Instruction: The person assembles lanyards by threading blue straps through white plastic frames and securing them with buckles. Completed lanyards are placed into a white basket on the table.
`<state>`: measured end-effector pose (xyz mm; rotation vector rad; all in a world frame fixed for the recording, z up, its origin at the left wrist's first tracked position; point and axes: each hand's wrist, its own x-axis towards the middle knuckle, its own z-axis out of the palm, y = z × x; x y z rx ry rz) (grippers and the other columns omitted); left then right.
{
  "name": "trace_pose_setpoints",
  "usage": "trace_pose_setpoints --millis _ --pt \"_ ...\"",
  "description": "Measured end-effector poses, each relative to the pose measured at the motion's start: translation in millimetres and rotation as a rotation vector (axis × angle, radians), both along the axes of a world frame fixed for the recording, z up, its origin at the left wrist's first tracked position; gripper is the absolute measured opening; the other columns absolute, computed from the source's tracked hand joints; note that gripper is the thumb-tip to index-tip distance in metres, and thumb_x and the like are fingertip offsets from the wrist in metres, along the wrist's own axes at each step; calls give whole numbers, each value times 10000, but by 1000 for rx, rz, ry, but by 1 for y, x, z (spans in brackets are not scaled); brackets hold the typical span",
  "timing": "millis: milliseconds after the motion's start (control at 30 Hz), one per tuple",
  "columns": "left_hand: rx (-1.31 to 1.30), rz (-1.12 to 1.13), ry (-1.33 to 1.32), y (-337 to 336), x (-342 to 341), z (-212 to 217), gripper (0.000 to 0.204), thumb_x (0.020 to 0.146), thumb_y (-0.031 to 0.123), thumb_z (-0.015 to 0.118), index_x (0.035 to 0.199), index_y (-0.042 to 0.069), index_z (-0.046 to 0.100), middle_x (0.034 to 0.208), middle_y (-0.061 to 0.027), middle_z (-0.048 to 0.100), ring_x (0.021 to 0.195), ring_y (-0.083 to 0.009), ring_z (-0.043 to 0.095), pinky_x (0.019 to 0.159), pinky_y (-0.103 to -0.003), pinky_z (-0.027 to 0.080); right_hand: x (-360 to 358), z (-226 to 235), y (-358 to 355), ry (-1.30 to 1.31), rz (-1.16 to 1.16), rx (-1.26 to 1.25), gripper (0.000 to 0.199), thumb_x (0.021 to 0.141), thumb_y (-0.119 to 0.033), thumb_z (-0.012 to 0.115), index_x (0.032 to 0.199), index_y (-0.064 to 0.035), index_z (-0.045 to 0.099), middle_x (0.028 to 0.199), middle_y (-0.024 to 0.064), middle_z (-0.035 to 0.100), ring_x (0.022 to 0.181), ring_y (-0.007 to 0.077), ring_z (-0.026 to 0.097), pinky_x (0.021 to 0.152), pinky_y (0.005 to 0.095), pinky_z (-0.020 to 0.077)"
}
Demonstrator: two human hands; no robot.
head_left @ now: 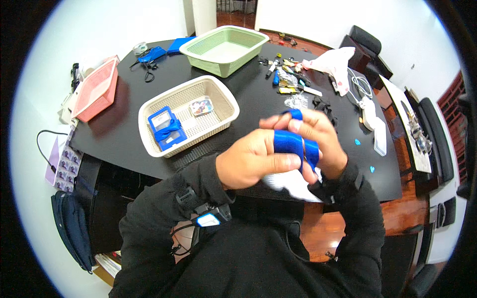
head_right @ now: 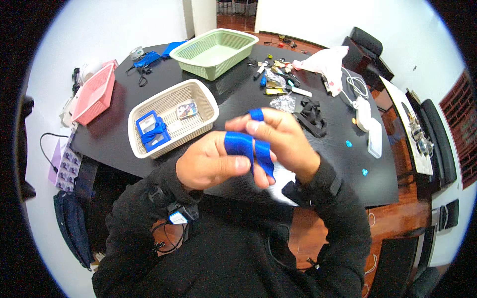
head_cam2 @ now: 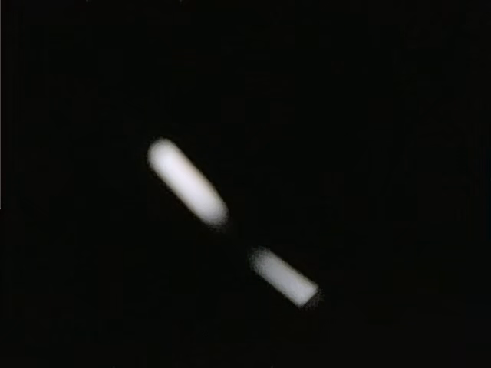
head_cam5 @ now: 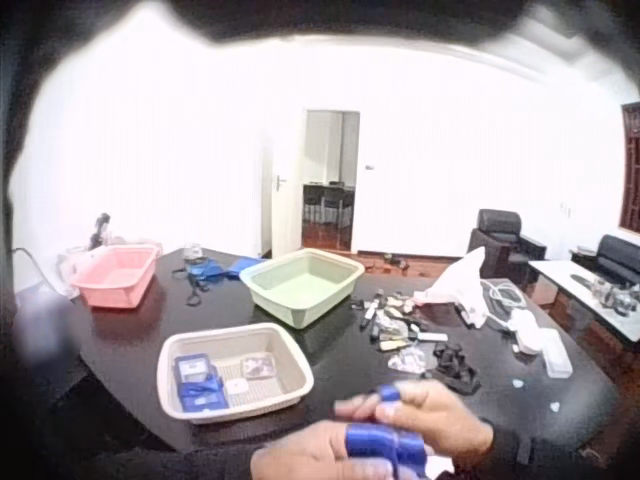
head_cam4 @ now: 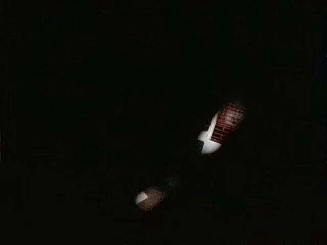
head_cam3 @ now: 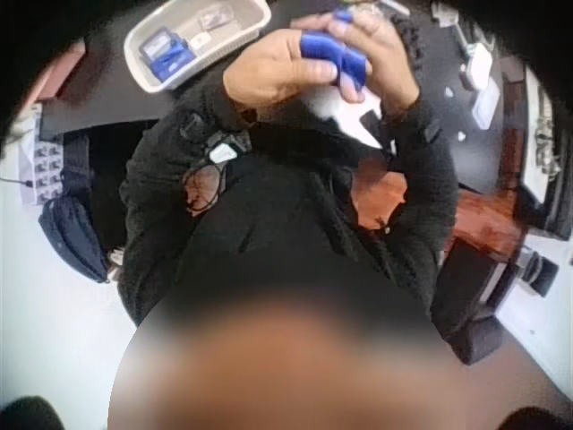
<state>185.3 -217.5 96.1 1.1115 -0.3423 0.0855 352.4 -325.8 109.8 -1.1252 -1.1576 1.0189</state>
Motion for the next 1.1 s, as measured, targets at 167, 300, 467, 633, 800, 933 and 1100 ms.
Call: trace_pose_setpoints --millis 167,300,467,633,800,933,1100 --pt "16 65 32 7 1 -4 305 1005 163 578 1193 -72 624 1014 -181 722 1045 -274 671 1016 -408 471 -16 -16 -2 230 -101 -20 342 990 -202 593 1241 29 572 992 109 692 864 147 677 774 269 556" --pt "110 68 60 8 -1 -5 235 1002 147 588 1117 -46 656 1001 -135 728 1002 -213 677 973 -353 490 -13 -19 -4 244 -25 60 516 972 -274 606 1365 38 489 1086 121 668 942 160 662 806 260 538" --pt "78 60 118 6 0 -2 234 969 140 612 1085 -56 661 924 -123 716 949 -230 686 948 -364 501 -6 -24 -8 24 28 88 545 985 -364 572 1329 57 551 1175 131 655 1044 157 621 912 279 493" --pt "51 48 171 6 -2 -2 200 923 118 660 1031 -50 672 874 -106 703 818 -197 684 806 -313 534 0 -22 -12 -73 79 51 486 1011 -381 540 1242 44 597 1075 95 675 986 144 629 889 287 499" --pt "-41 18 120 9 -3 0 165 939 112 677 1020 -29 706 877 -90 717 796 -141 681 785 -283 550 8 -15 -16 -124 185 30 491 981 -360 591 1282 26 553 1054 62 648 950 117 612 860 281 496" --pt "-65 38 107 10 -6 2 192 936 103 676 1068 -32 710 918 -98 723 787 -139 677 770 -271 547 6 -18 -21 127 360 -105 620 883 -263 727 1380 -10 456 1110 59 610 1007 144 596 941 306 478" --pt "-86 -17 114 12 -8 3 299 929 128 691 1177 -37 667 999 -110 715 813 -137 670 779 -279 552 2 -23 -31 159 370 -284 493 877 -158 722 1305 -33 510 1035 70 651 816 127 637 658 259 524"
